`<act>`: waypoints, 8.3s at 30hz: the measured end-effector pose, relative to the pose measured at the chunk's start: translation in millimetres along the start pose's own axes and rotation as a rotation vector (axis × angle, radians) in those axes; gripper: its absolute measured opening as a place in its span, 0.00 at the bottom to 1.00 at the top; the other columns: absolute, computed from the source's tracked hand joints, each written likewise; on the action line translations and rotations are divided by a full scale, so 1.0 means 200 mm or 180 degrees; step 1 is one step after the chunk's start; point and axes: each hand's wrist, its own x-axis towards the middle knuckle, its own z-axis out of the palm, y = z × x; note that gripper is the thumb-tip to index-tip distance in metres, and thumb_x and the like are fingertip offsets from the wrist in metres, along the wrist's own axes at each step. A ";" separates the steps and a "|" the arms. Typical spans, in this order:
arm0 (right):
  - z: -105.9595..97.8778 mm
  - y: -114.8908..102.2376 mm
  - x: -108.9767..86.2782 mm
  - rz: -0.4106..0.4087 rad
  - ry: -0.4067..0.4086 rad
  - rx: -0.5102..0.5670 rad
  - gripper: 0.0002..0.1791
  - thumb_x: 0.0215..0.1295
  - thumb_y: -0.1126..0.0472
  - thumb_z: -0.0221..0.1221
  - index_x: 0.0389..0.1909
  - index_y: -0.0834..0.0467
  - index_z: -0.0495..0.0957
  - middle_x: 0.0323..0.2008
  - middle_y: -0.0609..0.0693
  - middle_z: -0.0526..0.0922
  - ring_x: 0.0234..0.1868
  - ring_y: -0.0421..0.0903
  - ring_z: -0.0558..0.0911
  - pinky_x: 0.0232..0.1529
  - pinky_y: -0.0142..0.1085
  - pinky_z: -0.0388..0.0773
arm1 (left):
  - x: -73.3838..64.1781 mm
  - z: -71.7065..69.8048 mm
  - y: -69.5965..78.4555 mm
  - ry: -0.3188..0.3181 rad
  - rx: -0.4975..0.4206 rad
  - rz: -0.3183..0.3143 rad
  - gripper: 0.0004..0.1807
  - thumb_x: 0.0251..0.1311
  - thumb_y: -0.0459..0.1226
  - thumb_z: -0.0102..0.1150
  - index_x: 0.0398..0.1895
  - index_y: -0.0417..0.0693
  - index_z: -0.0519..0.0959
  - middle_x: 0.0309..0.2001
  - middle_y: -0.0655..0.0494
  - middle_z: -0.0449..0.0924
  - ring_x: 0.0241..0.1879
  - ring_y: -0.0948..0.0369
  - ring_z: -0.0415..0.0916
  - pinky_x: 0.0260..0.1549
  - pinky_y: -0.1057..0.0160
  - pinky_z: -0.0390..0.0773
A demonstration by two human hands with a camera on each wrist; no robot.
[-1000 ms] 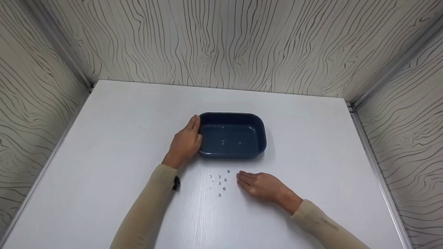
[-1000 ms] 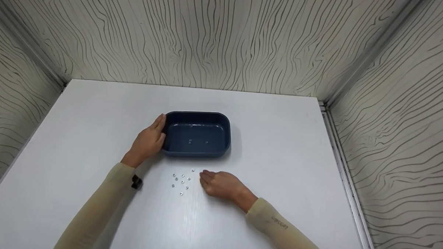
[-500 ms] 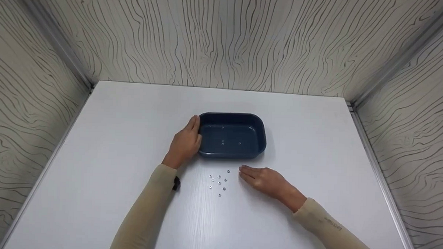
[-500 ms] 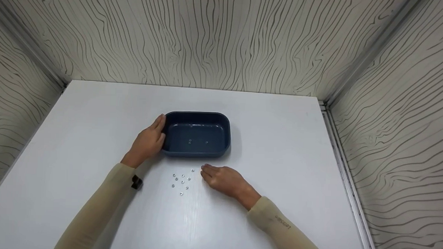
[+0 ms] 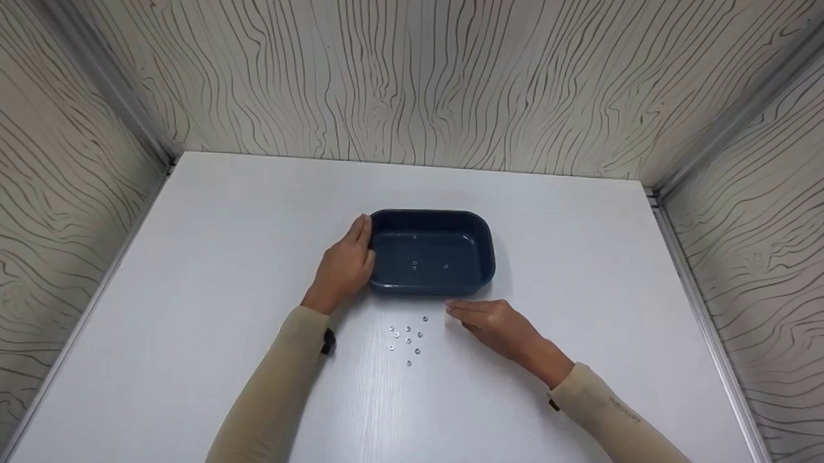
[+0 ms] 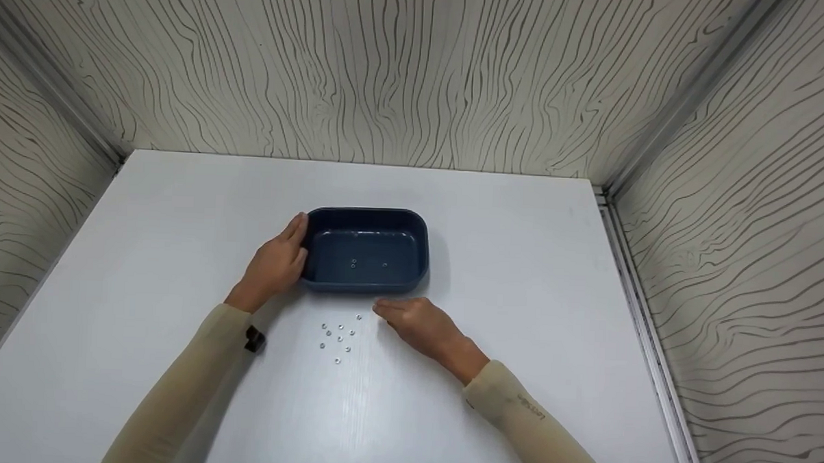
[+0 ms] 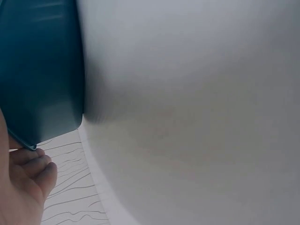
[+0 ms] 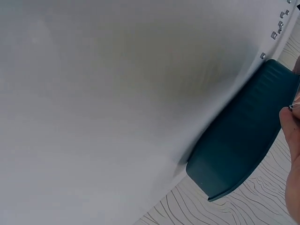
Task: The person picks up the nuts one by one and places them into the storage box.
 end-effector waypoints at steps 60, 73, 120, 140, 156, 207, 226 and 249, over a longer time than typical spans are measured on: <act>-0.07 0.25 0.45 0.3718 0.0973 0.3417 0.21 0.67 0.73 0.66 0.59 0.75 0.81 0.58 0.71 0.85 0.44 0.41 0.92 0.51 0.32 0.88 | 0.00 -0.02 0.02 -0.0060 -0.0048 -0.0065 0.35 0.77 0.41 0.41 0.83 0.37 0.53 0.84 0.42 0.56 0.80 0.48 0.63 0.76 0.49 0.70; -0.02 0.27 0.49 0.3675 0.1085 0.3003 0.18 0.70 0.72 0.63 0.59 0.72 0.82 0.59 0.69 0.85 0.57 0.53 0.90 0.53 0.30 0.87 | -0.01 -0.02 0.02 -0.0020 -0.0049 -0.0043 0.35 0.77 0.40 0.39 0.83 0.36 0.53 0.84 0.42 0.56 0.80 0.48 0.62 0.75 0.50 0.71; -0.06 -0.12 0.26 0.1688 0.0214 0.1725 0.11 0.64 0.63 0.72 0.47 0.52 0.89 0.43 0.50 0.90 0.42 0.46 0.88 0.47 0.45 0.89 | 0.00 -0.01 0.01 -0.0087 -0.0040 -0.0041 0.36 0.76 0.41 0.36 0.84 0.37 0.51 0.84 0.41 0.54 0.81 0.48 0.61 0.76 0.49 0.70; 0.11 -0.16 0.09 -0.0139 -0.0972 -0.0615 0.16 0.66 0.65 0.68 0.54 0.59 0.87 0.55 0.53 0.91 0.56 0.45 0.90 0.56 0.37 0.87 | 0.01 0.00 0.01 -0.0005 -0.0035 -0.0043 0.35 0.77 0.41 0.39 0.83 0.36 0.53 0.83 0.41 0.56 0.79 0.48 0.64 0.74 0.49 0.73; 0.19 -0.07 0.07 -0.1093 -0.1054 -0.1450 0.21 0.62 0.67 0.67 0.57 0.57 0.86 0.57 0.50 0.90 0.59 0.44 0.88 0.62 0.34 0.83 | 0.00 0.01 0.01 0.0006 -0.0020 -0.0014 0.34 0.78 0.40 0.40 0.83 0.36 0.54 0.83 0.41 0.56 0.78 0.47 0.67 0.70 0.49 0.76; 0.19 -0.03 0.10 -0.1257 -0.0998 -0.1493 0.14 0.61 0.66 0.68 0.48 0.59 0.89 0.48 0.51 0.93 0.48 0.43 0.92 0.45 0.34 0.89 | -0.01 -0.01 0.02 0.0003 -0.0080 -0.0019 0.35 0.77 0.41 0.39 0.84 0.37 0.52 0.84 0.42 0.55 0.80 0.48 0.62 0.77 0.50 0.69; 0.09 -0.02 0.11 -0.1252 -0.0820 -0.1568 0.18 0.57 0.68 0.70 0.51 0.61 0.88 0.50 0.53 0.92 0.50 0.43 0.92 0.45 0.33 0.89 | 0.00 0.00 0.01 -0.0019 -0.0096 -0.0048 0.35 0.78 0.42 0.37 0.84 0.38 0.52 0.84 0.44 0.55 0.80 0.49 0.63 0.75 0.50 0.72; -0.02 0.00 0.15 -0.0851 -0.0570 -0.1282 0.21 0.53 0.71 0.73 0.50 0.59 0.89 0.51 0.52 0.92 0.50 0.42 0.92 0.44 0.32 0.88 | 0.00 -0.01 0.01 0.0062 0.0024 -0.0026 0.35 0.76 0.40 0.39 0.83 0.36 0.55 0.83 0.41 0.58 0.78 0.47 0.66 0.72 0.49 0.74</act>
